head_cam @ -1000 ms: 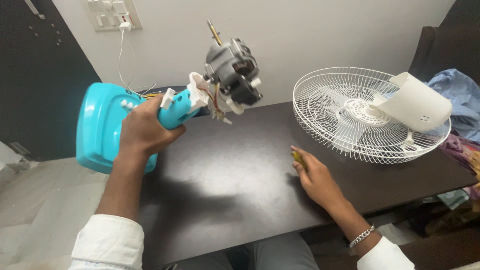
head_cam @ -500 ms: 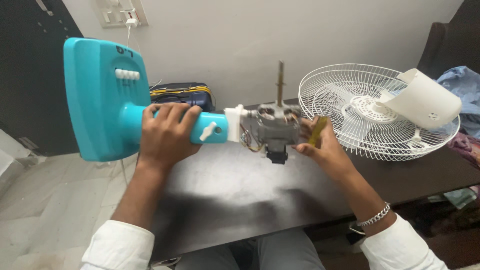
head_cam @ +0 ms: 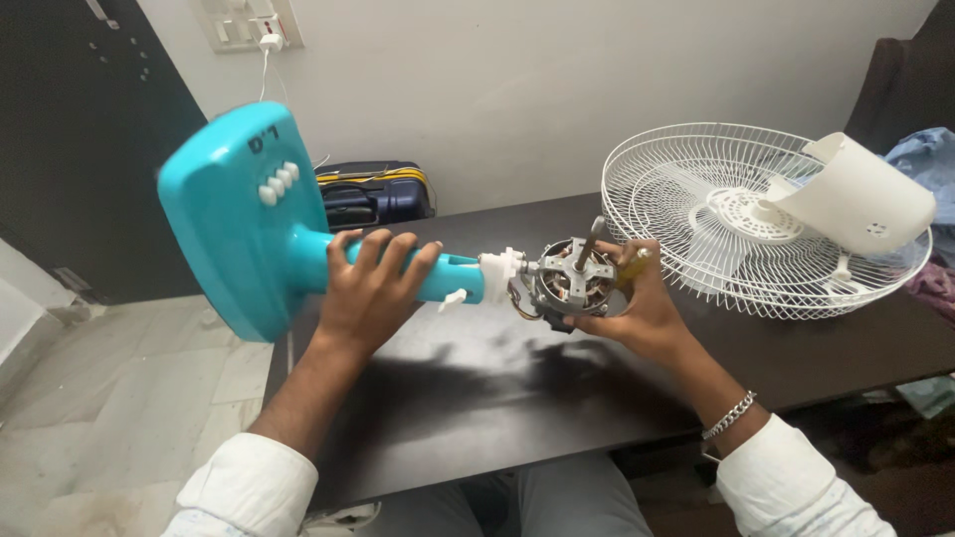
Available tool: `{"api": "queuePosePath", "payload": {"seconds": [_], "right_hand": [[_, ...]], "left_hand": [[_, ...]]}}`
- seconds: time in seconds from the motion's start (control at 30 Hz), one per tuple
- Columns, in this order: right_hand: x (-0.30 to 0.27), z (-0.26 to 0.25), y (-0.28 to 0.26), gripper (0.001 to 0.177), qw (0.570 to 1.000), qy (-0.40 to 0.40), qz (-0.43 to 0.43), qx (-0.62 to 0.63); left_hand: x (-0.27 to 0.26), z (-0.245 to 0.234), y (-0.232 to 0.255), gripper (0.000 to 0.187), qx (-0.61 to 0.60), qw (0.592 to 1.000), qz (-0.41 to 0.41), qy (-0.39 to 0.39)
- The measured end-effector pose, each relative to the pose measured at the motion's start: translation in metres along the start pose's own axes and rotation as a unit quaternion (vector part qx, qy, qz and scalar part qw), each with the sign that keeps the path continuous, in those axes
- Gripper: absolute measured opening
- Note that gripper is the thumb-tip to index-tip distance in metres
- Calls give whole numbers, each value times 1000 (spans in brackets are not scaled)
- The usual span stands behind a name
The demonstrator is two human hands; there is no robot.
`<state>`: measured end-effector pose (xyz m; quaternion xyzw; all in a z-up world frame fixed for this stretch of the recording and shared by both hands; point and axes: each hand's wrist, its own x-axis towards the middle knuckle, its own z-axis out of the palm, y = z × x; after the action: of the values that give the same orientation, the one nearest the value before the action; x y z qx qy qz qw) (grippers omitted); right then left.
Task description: The person assembles a disassembled table fan by attaching the motor housing to the fan neck and then securing the rear fan guard with a screwdriver. The person uses a yellow-handled screwdriver to tighten the central screw on the rear guard.
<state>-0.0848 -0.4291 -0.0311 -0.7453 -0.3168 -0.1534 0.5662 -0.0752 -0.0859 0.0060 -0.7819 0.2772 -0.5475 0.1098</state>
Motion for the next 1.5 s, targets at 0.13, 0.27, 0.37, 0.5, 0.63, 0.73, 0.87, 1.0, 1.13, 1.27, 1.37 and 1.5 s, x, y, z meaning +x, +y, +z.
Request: {"api": "queuePosePath", "payload": {"seconds": [0.13, 0.27, 0.37, 0.5, 0.63, 0.73, 0.87, 1.0, 1.13, 1.27, 1.37, 1.5], "right_hand": [[-2, -7, 4, 78, 998, -34, -36, -48], [2, -16, 12, 82, 977, -72, -99, -176], [1, -22, 24, 86, 964, -91, -124, -217], [5, -22, 48, 91, 953, -113, -171, -225], [3, -27, 68, 92, 947, -114, -180, -240], [3, -31, 73, 88, 936, -119, -171, -284], [1, -29, 73, 81, 924, -101, -206, -305], [0, -27, 76, 75, 908, -96, -232, -335], [-2, -25, 75, 61, 901, -92, -238, -351], [-5, -22, 71, 57, 885, -83, -263, -375], [-8, -19, 65, 58, 873, -78, -273, -397], [-8, -18, 65, 57, 854, -74, -295, -422]], "left_hand": [[-2, 1, 1, 54, -87, 989, 17, -122], [-7, -3, 8, 56, -117, 971, 22, -206], [-9, -6, 12, 56, -124, 962, 18, -243], [-8, -21, 12, 64, -189, 952, 0, -239], [-5, -56, 11, 64, -238, 939, -3, -248], [-8, -97, 7, 56, -372, 844, -71, -380], [-46, -170, -6, 44, -488, 579, -218, -616], [-121, -200, -19, 36, -552, 490, -300, -605], [-216, -198, -33, 59, -314, 648, -476, -505], [-274, -173, -18, 105, -268, 771, -530, -229], [-280, -157, 14, 119, -387, 687, -582, -199], [-263, -142, 52, 82, -445, 548, -677, -210]]}}
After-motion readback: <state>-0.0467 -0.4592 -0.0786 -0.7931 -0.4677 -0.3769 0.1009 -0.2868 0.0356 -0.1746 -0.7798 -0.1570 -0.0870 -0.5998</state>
